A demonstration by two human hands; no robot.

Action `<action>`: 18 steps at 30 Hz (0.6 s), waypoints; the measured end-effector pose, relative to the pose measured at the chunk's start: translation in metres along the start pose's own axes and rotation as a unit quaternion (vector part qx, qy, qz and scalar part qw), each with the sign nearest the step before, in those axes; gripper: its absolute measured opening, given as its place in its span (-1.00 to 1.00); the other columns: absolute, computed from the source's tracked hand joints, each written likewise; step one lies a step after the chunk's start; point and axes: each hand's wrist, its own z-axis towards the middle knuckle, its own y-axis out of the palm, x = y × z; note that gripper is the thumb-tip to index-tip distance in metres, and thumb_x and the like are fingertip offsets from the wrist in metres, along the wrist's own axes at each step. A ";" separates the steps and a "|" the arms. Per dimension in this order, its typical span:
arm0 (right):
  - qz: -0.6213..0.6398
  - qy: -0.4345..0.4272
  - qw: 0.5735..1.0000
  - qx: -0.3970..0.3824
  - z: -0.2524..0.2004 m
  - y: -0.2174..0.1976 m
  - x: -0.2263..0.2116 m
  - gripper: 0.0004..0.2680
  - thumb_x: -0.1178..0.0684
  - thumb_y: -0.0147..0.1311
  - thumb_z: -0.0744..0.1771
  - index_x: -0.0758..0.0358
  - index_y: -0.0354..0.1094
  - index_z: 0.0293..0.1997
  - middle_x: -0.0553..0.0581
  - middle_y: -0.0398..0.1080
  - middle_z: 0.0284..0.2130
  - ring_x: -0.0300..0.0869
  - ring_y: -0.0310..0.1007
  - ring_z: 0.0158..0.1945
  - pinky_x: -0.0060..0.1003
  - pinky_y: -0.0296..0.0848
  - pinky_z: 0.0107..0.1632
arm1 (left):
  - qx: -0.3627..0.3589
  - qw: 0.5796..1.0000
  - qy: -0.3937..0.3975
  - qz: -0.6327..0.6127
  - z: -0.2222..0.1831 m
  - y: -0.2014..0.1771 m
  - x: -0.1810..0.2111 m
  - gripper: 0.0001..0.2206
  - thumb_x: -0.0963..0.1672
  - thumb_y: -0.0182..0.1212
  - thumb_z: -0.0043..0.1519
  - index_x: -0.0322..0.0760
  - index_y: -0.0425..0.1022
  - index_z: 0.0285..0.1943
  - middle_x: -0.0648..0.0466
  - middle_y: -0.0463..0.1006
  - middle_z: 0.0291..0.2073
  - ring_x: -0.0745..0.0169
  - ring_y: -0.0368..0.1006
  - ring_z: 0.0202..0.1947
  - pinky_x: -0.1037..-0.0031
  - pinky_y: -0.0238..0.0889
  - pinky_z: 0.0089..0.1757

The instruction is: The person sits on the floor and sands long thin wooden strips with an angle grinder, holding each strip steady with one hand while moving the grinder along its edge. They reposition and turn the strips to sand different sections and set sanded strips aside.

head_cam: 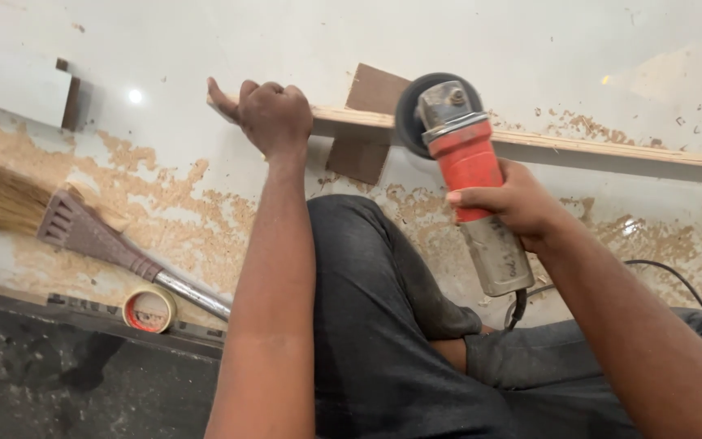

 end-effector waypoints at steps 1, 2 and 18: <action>-0.003 0.000 1.000 0.001 -0.001 -0.003 0.005 -0.56 0.02 0.35 0.14 0.31 0.30 0.05 0.19 0.51 -0.30 -0.12 0.58 -0.32 -0.16 0.62 -0.27 | 0.001 1.000 -0.002 -0.002 0.000 0.000 -0.002 -0.78 -0.19 0.08 0.09 -0.40 0.68 -0.44 -0.13 0.62 -0.32 -0.52 -0.27 0.43 -0.23 -0.57 0.37; 0.013 -0.026 1.000 0.001 -0.002 -0.007 0.009 -0.58 0.03 0.35 0.15 0.34 0.34 0.03 0.17 0.51 -0.30 -0.13 0.57 -0.32 -0.18 0.59 -0.29 | 0.010 1.000 0.005 -0.009 -0.001 0.000 -0.002 -0.78 -0.20 0.08 0.08 -0.40 0.67 -0.46 -0.12 0.62 -0.33 -0.53 -0.28 0.43 -0.25 -0.56 0.37; 0.058 -0.018 0.998 0.035 -0.028 -0.056 0.054 -0.62 0.08 0.33 0.17 0.35 0.36 0.02 0.19 0.51 -0.29 -0.10 0.58 -0.32 -0.17 0.58 -0.30 | 0.001 0.999 0.012 -0.033 0.001 0.001 -0.002 -0.81 -0.20 0.12 0.08 -0.39 0.60 -0.55 -0.11 0.60 -0.39 -0.63 -0.37 0.42 -0.33 -0.54 0.33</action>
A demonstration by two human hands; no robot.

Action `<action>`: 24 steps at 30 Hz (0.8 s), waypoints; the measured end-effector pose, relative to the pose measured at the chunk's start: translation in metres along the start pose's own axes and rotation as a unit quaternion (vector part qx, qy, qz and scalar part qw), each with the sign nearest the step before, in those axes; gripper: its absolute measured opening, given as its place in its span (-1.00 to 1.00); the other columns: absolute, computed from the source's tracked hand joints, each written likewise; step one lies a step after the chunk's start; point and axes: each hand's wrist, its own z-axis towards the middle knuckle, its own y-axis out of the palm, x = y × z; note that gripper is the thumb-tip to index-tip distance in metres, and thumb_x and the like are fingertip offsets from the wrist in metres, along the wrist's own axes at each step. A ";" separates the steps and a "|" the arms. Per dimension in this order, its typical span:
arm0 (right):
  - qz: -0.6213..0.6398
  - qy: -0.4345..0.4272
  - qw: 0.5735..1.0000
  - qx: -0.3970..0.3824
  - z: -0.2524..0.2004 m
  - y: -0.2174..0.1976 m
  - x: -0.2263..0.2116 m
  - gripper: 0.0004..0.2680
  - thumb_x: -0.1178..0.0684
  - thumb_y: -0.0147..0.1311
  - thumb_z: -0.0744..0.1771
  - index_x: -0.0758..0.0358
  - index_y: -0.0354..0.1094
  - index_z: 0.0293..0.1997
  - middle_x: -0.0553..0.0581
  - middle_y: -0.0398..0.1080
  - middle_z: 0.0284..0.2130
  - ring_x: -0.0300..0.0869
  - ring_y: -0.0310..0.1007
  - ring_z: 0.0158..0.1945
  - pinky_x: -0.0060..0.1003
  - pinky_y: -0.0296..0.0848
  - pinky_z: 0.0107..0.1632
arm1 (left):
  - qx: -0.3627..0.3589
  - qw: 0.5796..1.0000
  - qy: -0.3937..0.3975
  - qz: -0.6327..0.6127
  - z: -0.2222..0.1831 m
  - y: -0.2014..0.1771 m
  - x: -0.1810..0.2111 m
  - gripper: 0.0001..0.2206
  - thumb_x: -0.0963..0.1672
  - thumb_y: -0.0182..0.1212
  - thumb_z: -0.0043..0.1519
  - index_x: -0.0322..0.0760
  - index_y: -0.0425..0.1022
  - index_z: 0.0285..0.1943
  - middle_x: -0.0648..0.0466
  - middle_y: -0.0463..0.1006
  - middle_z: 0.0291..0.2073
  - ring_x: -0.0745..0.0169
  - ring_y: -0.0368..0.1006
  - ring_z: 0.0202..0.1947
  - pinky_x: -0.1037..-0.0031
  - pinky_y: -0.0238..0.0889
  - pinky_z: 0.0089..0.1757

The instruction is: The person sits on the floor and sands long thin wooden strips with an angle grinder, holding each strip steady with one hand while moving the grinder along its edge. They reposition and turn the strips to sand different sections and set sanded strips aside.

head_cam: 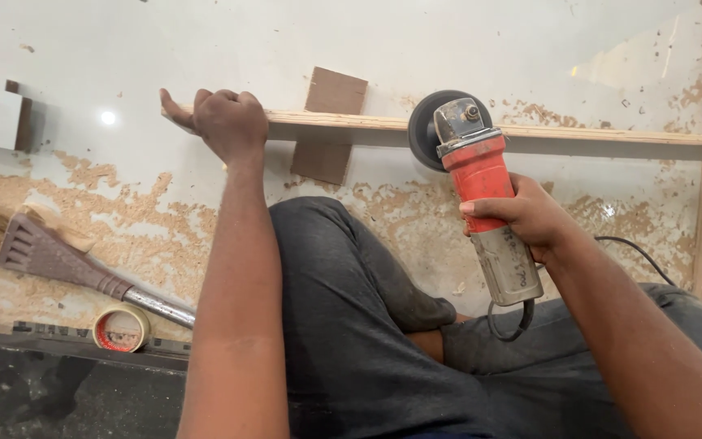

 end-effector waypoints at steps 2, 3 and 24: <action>0.013 0.004 1.000 -0.004 -0.002 -0.003 0.002 -0.63 0.09 0.33 0.17 0.35 0.35 0.02 0.19 0.51 -0.29 -0.10 0.58 -0.33 -0.16 0.58 -0.30 | -0.002 1.000 0.001 0.002 -0.001 0.000 -0.001 -0.80 -0.20 0.13 0.09 -0.40 0.61 -0.54 -0.12 0.60 -0.39 -0.63 -0.38 0.42 -0.33 -0.53 0.33; 0.025 0.006 1.000 -0.009 -0.002 -0.004 0.004 -0.63 0.09 0.33 0.17 0.35 0.35 0.01 0.18 0.50 -0.30 -0.10 0.58 -0.33 -0.15 0.59 -0.30 | -0.002 1.000 0.002 0.004 -0.001 -0.001 -0.001 -0.80 -0.20 0.13 0.10 -0.40 0.62 -0.53 -0.13 0.60 -0.39 -0.62 -0.38 0.42 -0.33 -0.52 0.33; 0.134 0.009 0.987 0.088 -0.019 -0.124 0.043 -0.72 0.07 0.22 0.26 0.35 0.37 0.01 0.21 0.49 -0.31 -0.09 0.55 -0.35 -0.15 0.57 -0.33 | -0.002 1.000 -0.005 -0.025 0.000 0.003 -0.009 -0.80 -0.19 0.19 0.16 -0.33 0.59 -0.55 -0.10 0.60 -0.37 -0.60 -0.42 0.42 -0.29 -0.47 0.32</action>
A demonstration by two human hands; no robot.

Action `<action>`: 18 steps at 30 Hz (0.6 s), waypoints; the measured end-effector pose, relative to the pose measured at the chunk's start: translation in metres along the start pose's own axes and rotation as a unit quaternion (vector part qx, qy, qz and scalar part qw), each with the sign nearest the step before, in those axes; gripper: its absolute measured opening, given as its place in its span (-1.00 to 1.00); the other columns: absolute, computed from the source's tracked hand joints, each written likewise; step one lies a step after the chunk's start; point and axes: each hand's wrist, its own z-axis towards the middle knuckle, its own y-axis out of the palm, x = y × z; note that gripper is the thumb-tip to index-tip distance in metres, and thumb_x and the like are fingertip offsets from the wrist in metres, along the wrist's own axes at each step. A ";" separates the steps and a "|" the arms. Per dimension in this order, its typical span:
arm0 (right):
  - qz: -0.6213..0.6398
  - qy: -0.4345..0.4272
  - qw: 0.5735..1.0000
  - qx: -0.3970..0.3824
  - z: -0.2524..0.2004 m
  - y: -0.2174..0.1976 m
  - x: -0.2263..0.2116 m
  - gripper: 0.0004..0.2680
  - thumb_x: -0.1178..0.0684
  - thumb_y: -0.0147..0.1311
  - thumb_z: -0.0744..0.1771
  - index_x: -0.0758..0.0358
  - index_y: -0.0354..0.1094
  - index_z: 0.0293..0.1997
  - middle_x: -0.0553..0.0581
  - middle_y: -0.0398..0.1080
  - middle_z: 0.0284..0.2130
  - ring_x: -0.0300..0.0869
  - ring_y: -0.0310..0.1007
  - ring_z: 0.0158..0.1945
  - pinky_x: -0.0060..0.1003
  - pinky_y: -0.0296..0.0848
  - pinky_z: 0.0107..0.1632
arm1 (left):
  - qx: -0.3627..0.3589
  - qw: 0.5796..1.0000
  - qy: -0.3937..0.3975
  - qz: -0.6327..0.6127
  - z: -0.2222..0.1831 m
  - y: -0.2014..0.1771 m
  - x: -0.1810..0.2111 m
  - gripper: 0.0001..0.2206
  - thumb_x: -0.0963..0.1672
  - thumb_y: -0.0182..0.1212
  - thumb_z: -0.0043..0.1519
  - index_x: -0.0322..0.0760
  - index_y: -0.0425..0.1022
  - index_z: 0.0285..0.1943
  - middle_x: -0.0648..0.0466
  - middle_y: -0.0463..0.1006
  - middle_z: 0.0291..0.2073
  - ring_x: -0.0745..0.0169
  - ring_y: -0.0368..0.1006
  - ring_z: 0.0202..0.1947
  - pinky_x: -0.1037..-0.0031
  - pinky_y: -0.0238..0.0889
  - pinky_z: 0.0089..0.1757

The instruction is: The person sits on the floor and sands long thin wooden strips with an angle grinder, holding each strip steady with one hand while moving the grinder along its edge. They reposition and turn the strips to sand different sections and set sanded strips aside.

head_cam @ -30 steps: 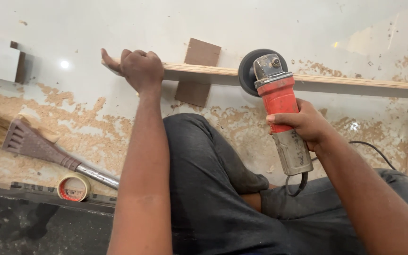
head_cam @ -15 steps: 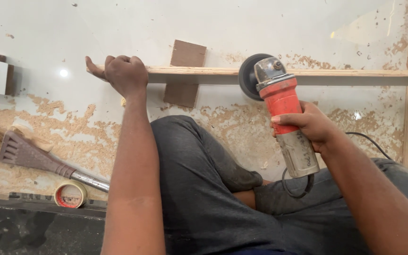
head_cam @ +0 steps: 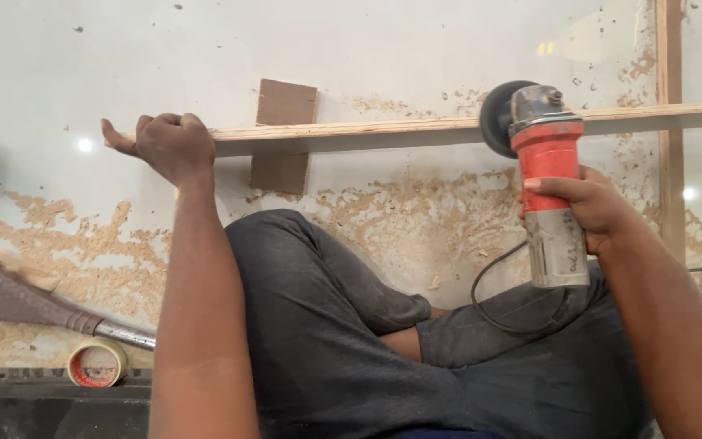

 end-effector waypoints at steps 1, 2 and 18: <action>0.001 0.000 1.000 0.001 0.001 -0.008 0.002 -0.72 0.07 0.22 0.26 0.35 0.37 0.01 0.21 0.49 -0.31 -0.09 0.55 -0.35 -0.15 0.57 -0.33 | -0.001 1.000 0.001 -0.001 0.000 0.001 -0.002 -0.80 -0.19 0.19 0.16 -0.33 0.59 -0.55 -0.10 0.60 -0.37 -0.60 -0.42 0.42 -0.29 -0.47 0.32; 0.010 0.002 1.000 0.000 0.001 -0.015 0.004 -0.72 0.06 0.22 0.26 0.35 0.36 0.02 0.21 0.49 -0.31 -0.09 0.56 -0.35 -0.13 0.57 -0.33 | -0.001 1.000 0.001 -0.002 0.000 0.002 -0.003 -0.80 -0.19 0.19 0.16 -0.32 0.58 -0.55 -0.09 0.59 -0.37 -0.60 -0.42 0.42 -0.30 -0.44 0.32; -0.100 0.079 0.991 -0.051 -0.012 0.151 -0.024 -0.54 0.03 0.35 0.16 0.32 0.24 0.09 0.24 0.50 -0.33 -0.05 0.58 -0.36 -0.06 0.65 -0.26 | 0.013 1.000 0.012 -0.004 -0.001 0.001 -0.001 -0.79 -0.20 0.19 0.15 -0.34 0.59 -0.57 -0.14 0.58 -0.35 -0.60 -0.39 0.41 -0.28 -0.38 0.31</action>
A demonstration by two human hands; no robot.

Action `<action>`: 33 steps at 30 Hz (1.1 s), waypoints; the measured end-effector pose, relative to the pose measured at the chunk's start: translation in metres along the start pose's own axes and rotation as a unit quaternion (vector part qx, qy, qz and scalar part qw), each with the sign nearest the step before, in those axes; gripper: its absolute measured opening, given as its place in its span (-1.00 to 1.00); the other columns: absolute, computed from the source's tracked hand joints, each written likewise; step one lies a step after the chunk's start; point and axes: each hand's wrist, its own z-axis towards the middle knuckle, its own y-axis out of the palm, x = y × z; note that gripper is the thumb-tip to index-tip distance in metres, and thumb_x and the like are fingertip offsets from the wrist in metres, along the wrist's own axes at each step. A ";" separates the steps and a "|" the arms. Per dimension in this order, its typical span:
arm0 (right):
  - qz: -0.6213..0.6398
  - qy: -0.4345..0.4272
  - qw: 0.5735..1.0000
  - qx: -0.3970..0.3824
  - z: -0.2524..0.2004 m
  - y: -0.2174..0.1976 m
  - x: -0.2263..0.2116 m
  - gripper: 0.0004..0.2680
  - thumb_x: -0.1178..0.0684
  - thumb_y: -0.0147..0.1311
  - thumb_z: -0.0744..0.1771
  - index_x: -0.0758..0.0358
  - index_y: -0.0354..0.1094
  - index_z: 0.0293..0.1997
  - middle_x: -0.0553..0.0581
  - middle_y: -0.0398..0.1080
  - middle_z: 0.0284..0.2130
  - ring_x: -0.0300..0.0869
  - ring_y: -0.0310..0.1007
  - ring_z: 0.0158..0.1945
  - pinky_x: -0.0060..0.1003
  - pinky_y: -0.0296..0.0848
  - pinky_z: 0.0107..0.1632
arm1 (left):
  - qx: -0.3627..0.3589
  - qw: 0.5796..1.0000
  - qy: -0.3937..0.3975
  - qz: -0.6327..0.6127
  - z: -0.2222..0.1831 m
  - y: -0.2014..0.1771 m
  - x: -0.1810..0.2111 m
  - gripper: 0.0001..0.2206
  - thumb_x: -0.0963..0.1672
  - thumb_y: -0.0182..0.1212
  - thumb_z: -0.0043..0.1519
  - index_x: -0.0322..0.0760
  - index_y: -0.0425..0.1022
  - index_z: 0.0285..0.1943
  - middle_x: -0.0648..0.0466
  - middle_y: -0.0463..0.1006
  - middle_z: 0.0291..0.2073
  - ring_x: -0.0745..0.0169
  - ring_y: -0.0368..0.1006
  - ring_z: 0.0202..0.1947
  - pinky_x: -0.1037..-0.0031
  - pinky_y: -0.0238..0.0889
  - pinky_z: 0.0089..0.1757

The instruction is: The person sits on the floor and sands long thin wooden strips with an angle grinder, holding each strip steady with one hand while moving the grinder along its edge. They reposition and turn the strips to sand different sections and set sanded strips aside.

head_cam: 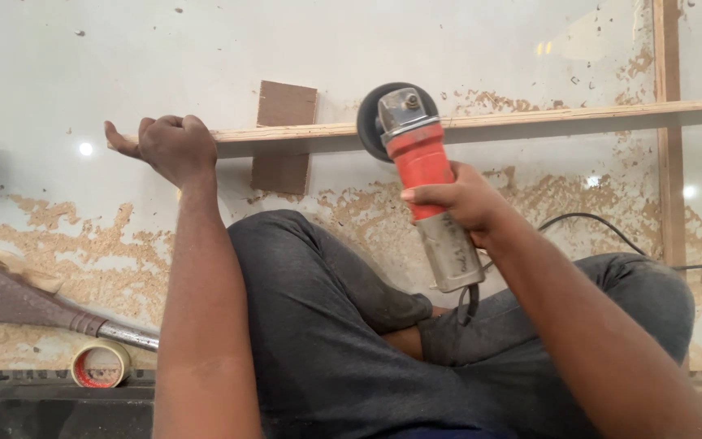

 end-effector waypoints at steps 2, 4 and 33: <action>0.002 -0.057 0.998 -0.018 0.005 0.001 0.006 -0.54 0.03 0.35 0.16 0.36 0.28 0.09 0.21 0.50 -0.31 -0.08 0.57 -0.35 -0.10 0.62 -0.28 | 0.004 1.000 0.000 0.001 0.000 0.000 -0.002 -0.80 -0.19 0.20 0.14 -0.35 0.59 -0.56 -0.14 0.59 -0.35 -0.61 -0.39 0.41 -0.28 -0.39 0.32; 0.001 -0.115 0.993 -0.036 0.006 -0.004 0.006 -0.54 0.02 0.36 0.17 0.41 0.31 0.10 0.19 0.51 -0.29 -0.11 0.57 -0.34 -0.14 0.59 -0.30 | 0.011 1.000 -0.002 -0.001 0.003 0.000 0.001 -0.81 -0.19 0.21 0.13 -0.35 0.60 -0.55 -0.13 0.60 -0.34 -0.61 -0.38 0.41 -0.29 -0.40 0.32; 0.095 -0.036 0.995 0.008 -0.001 -0.064 0.034 -0.63 0.02 0.26 0.22 0.36 0.28 0.05 0.20 0.47 -0.36 -0.07 0.54 -0.40 -0.10 0.63 -0.33 | 0.009 1.000 -0.023 0.007 -0.002 0.000 0.005 -0.82 -0.18 0.19 0.12 -0.32 0.62 -0.53 -0.09 0.63 -0.29 -0.55 -0.35 0.44 -0.26 -0.41 0.34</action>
